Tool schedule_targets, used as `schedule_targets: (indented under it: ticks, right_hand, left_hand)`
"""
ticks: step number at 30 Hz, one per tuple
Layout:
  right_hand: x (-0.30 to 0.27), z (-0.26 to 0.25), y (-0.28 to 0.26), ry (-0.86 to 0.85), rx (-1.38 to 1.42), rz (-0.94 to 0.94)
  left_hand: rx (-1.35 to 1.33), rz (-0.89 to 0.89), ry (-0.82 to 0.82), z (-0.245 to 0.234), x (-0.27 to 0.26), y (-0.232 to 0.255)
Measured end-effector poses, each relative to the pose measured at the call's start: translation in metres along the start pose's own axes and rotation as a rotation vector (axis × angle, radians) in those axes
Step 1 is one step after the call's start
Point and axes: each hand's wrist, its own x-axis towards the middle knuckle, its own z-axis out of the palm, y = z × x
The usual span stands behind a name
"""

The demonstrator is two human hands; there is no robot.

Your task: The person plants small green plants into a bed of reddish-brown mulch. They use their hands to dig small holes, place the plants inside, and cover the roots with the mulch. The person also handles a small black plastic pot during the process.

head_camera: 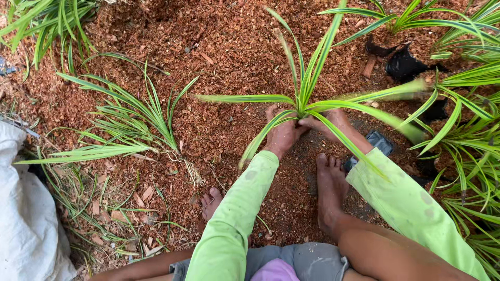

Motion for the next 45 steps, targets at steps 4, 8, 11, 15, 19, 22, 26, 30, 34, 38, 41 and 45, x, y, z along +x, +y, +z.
schedule_targets:
  ticks: [4,8,11,15,19,22,26,30,34,38,41,45]
  right_hand:
    - [-0.015,-0.015,-0.019,-0.028,-0.123,0.029]
    - [-0.016,-0.012,-0.055,-0.092,-0.264,-0.025]
    - [-0.014,-0.015,-0.05,-0.174,-0.291,-0.024]
    - [-0.018,-0.026,-0.025,-0.203,-0.332,0.088]
    - [-0.016,-0.037,0.006,-0.245,-0.409,-0.023]
    - [-0.014,-0.038,-0.007,-0.281,-0.29,-0.086]
    - [-0.027,-0.037,0.004,-0.272,-0.025,0.282]
    - [-0.037,-0.045,0.065,-0.11,0.383,0.584]
    - [-0.028,-0.038,0.011,-0.299,-0.116,0.112]
    - [-0.018,-0.028,-0.042,-0.387,-0.367,0.044]
    - [-0.016,-0.021,-0.053,-0.424,-0.382,0.078]
    - [-0.013,-0.013,-0.097,-0.51,-0.529,0.07]
  left_hand:
    - [-0.1,-0.007,-0.313,-0.028,0.003,-0.017]
    - [0.016,-0.066,-0.178,-0.028,-0.004,-0.031]
    - [0.051,-0.075,-0.272,-0.009,0.009,-0.045]
    - [0.114,0.072,-0.154,-0.01,0.019,-0.038]
    - [0.432,0.165,-0.476,-0.045,0.006,0.006]
    - [0.101,0.053,-0.589,-0.059,0.041,-0.025]
    - [-0.055,-0.358,-0.222,-0.095,0.099,-0.067]
    - [0.353,-0.171,-0.283,-0.013,0.107,-0.115]
    - [0.553,-0.161,-0.276,-0.042,0.088,-0.08]
    - [0.429,0.001,-0.322,-0.026,0.049,-0.077]
    - [0.092,-0.083,-0.328,-0.022,0.032,-0.092]
    - [-0.735,-0.605,-0.648,-0.139,0.035,-0.001]
